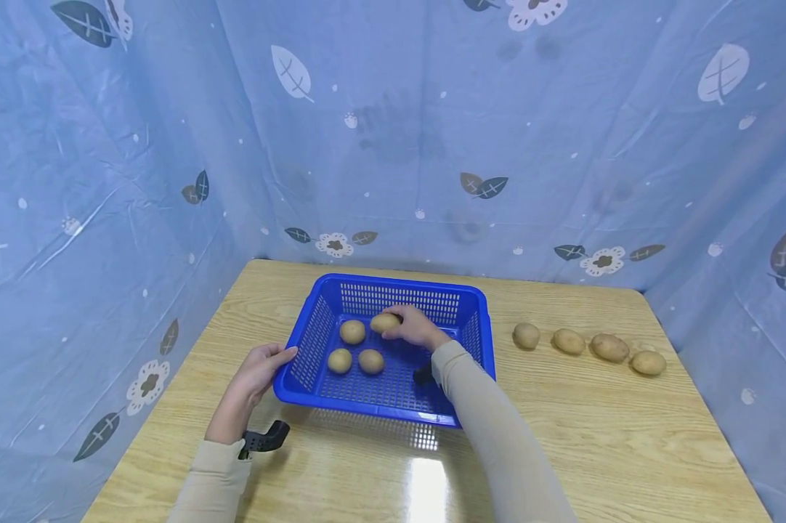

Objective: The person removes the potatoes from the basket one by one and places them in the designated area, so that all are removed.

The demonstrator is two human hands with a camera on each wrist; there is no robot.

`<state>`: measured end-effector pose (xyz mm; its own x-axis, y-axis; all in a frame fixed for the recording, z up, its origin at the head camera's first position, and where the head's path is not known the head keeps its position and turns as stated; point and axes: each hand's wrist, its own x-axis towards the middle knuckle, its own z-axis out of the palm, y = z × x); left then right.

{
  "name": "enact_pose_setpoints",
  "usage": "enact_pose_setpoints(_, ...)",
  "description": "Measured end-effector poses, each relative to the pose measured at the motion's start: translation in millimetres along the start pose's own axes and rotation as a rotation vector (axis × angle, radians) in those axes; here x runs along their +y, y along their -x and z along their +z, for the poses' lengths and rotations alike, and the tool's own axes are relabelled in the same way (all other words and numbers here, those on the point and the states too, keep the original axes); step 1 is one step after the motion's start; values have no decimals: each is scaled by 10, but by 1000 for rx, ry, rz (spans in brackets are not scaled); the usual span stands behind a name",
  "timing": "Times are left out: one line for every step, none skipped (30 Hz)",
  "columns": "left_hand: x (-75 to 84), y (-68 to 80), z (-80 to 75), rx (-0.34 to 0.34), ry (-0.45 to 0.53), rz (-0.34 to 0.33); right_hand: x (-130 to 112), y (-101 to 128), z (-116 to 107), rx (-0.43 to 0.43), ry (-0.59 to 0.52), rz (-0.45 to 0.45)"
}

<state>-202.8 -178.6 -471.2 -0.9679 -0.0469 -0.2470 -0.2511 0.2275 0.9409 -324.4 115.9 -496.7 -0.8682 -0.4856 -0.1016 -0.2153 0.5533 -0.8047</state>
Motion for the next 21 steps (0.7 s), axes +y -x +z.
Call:
enact_pose_setpoints(1,-1,0,1,-1,-1,-8,1,-5,5,-6,4)
enact_pose_setpoints(0,-2,1,2,0,-2,-16,1,-9,6,-17,7)
enact_pose_setpoints(1,-2,2,1,-1,-3,-23,1,-13,7,-32,9)
enact_pose_setpoints(3,-4,2,2,1,-5,-32,0,-16,10,-47,6)
enact_pose_setpoints(2,-4,1,-1,-3,-2,-36,-4,-19,12,-68,8)
enact_pose_setpoints(4,-7,2,2,0,-8,-45,-7,-22,17,-79,7)
enact_pose_setpoints(5,-8,3,3,2,-10,-50,-9,-25,22,-89,2)
enact_pose_setpoints(6,-8,3,3,2,-9,-58,-10,-29,26,-102,1)
enact_pose_setpoints(7,-7,1,1,1,-6,-67,-9,-35,33,-111,2)
enact_pose_setpoints(7,-7,-1,-3,3,-2,-72,-13,-39,38,-115,-2)
enact_pose_setpoints(8,-5,-3,-2,8,-1,-84,-12,-45,43,-118,-1)
enact_pose_setpoints(10,-5,-2,-1,13,-3,-95,-8,-52,47,-118,-4)
enact_pose_setpoints(12,-3,-4,-4,16,-1,-108,-3,-59,48,-127,-8)
enact_pose_setpoints(14,-2,-5,-5,21,1,-122,3,-68,54,-137,-7)
enact_pose_setpoints(13,-3,-6,-8,24,4,-134,5,-76,58,-145,-9)
enact_pose_setpoints(15,-2,-5,-9,28,6,-145,5,-83,63,-154,-13)
enact_pose_setpoints(16,-1,-4,-6,30,5,-159,9,-91,67,-163,-16)
enact_pose_setpoints(17,-2,-3,-8,30,5,-165,10,-100,74,-171,-22)
enact_pose_setpoints(19,0,-4,-9,31,7,-175,13,-108,80,-175,-33)
enact_pose_setpoints(22,4,-4,-9,30,7,-181,15,-118,88,-178,-41)
enact_pose_setpoints(20,4,-1,-6,27,5,-188,19,-127,93,-186,-44)
